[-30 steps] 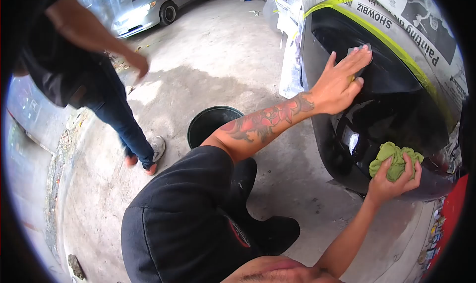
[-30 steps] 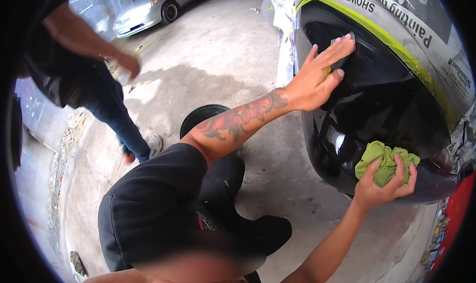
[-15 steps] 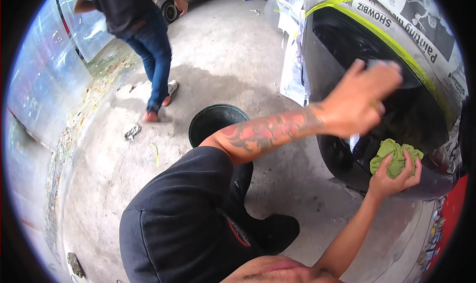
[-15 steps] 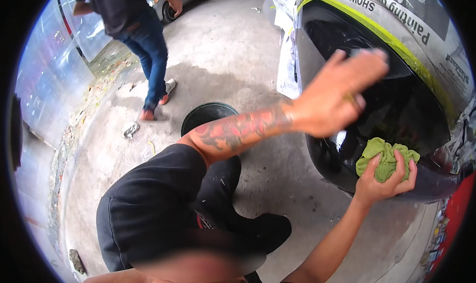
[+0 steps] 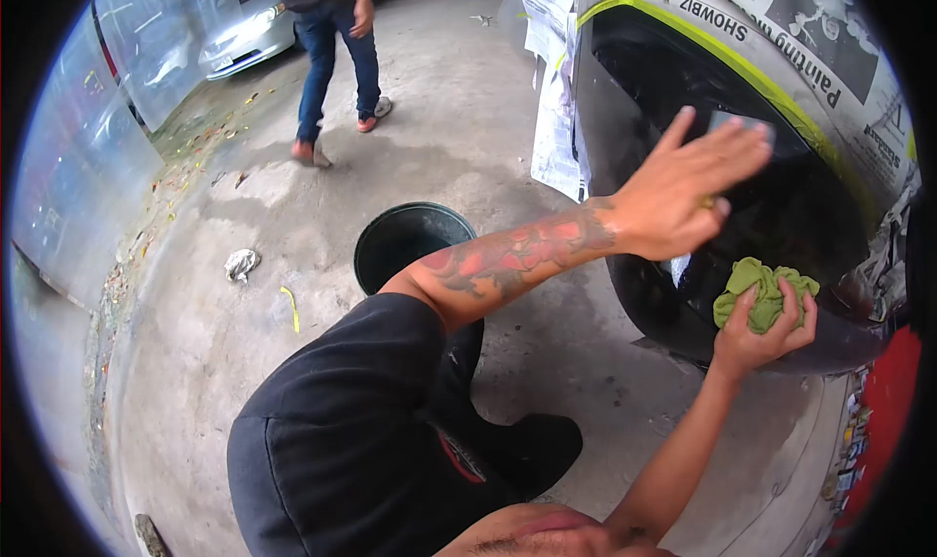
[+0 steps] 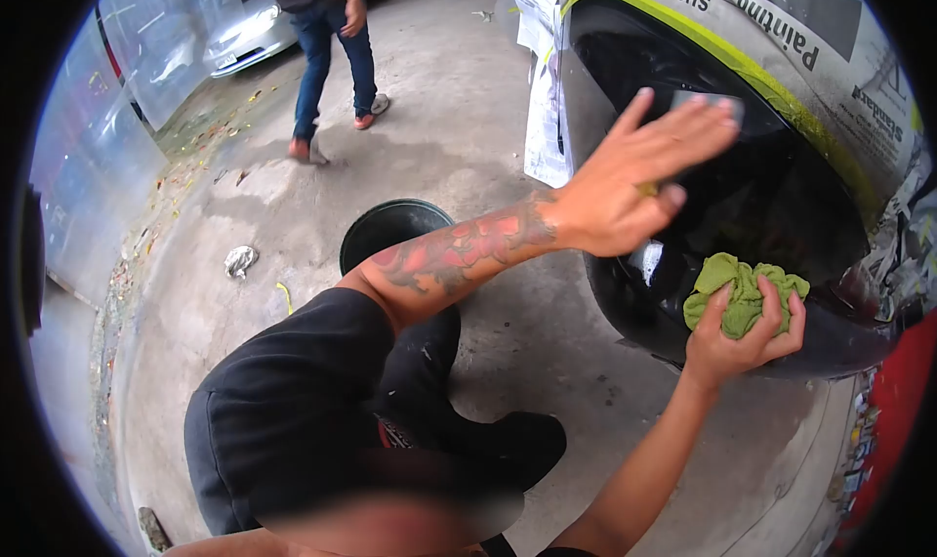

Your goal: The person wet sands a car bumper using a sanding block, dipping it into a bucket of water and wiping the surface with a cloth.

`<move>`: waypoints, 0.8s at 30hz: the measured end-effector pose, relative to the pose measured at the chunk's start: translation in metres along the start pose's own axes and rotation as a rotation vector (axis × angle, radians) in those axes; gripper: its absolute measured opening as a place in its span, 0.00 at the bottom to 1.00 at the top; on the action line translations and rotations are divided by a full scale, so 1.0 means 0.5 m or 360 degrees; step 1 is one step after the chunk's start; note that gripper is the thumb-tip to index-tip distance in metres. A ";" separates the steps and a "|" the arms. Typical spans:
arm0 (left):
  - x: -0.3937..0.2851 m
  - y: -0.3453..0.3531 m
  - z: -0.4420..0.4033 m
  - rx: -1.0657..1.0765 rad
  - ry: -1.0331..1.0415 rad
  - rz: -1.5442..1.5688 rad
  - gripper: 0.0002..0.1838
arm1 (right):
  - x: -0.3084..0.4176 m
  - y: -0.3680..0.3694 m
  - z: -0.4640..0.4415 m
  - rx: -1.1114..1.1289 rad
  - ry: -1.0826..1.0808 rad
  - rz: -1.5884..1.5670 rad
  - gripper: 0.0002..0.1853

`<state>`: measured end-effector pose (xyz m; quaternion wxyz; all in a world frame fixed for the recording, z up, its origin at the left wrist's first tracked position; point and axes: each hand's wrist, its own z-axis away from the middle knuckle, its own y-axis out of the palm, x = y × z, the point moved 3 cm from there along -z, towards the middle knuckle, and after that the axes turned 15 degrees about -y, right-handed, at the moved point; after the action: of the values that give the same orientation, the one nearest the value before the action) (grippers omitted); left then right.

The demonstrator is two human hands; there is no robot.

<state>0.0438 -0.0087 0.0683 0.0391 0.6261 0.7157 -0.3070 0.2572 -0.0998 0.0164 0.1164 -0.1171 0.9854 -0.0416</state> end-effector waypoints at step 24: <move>0.105 -0.048 0.058 -0.0014 -0.0517 0.0033 0.39 | -0.001 0.002 0.000 -0.0028 0.0022 -0.0043 0.21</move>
<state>0.0011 0.0222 0.0313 0.1601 0.5753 0.6948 -0.4007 0.2575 -0.0987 0.0164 0.1080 -0.1310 0.9849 -0.0353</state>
